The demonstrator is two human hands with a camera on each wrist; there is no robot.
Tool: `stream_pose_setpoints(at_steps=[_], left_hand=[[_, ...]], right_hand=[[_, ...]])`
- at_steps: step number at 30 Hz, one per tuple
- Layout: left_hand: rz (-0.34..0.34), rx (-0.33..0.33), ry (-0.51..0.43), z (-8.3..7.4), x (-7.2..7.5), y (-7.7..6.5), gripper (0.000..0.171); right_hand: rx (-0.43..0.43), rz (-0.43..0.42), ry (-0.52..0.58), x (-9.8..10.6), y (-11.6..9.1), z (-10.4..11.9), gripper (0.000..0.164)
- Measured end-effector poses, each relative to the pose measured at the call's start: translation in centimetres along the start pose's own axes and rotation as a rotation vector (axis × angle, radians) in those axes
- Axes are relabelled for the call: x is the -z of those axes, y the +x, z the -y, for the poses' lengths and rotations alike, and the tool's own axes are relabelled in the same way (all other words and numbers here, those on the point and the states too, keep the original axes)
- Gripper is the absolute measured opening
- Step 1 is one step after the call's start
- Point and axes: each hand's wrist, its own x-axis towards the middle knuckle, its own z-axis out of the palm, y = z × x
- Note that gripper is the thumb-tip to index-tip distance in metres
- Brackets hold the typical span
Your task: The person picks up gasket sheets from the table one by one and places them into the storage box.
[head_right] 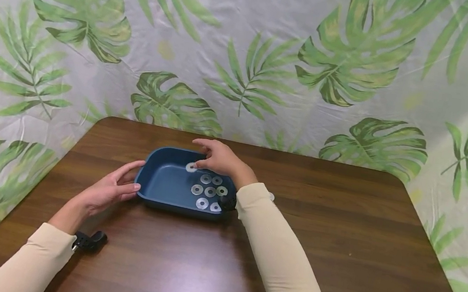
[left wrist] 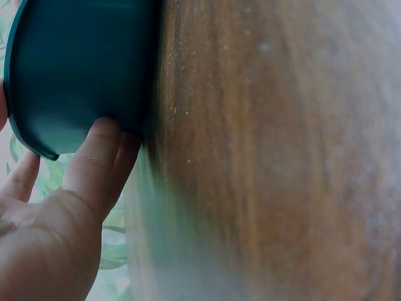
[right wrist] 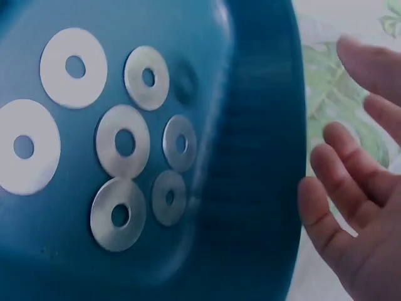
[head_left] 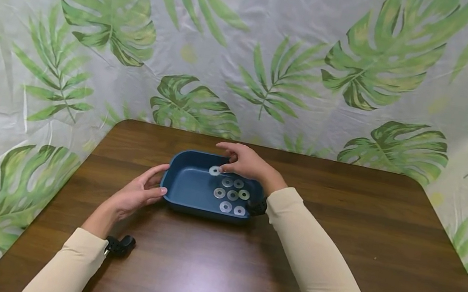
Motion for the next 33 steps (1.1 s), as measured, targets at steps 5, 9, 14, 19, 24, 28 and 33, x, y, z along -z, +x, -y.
stream_pose_setpoints(at_steps=[5, 9, 14, 19, 24, 28, 33], left_hand=[[0.004, -0.004, 0.008, -0.2, 0.0, 0.1, 0.072], [0.006, -0.009, 0.009, -0.2, 0.0, 0.1, 0.072], [0.012, -0.011, 0.012, -0.2, -0.1, 0.1, 0.072], [0.014, -0.011, 0.01, -0.1, -0.1, 0.1, 0.072], [0.015, -0.013, 0.017, -0.2, -0.1, 0.1, 0.073], [0.015, -0.011, 0.02, -0.2, 0.0, 0.0, 0.073], [0.013, -0.007, 0.02, -0.1, 0.0, -0.1, 0.073]], right_hand=[[-0.034, -0.057, 0.001, 0.7, -0.5, -0.4, 0.065], [-0.053, -0.087, -0.003, 1.2, -1.0, -0.8, 0.058], [-0.075, -0.11, -0.005, 1.6, -1.8, -1.6, 0.05], [-0.086, -0.126, 0.001, 2.3, -2.8, -2.6, 0.046], [-0.12, -0.164, 0.028, 3.3, -4.2, -4.0, 0.041], [-0.141, -0.209, 0.021, 4.2, -5.5, -5.5, 0.039], [-0.182, -0.229, -0.057, 5.4, -7.3, -7.8, 0.037]])
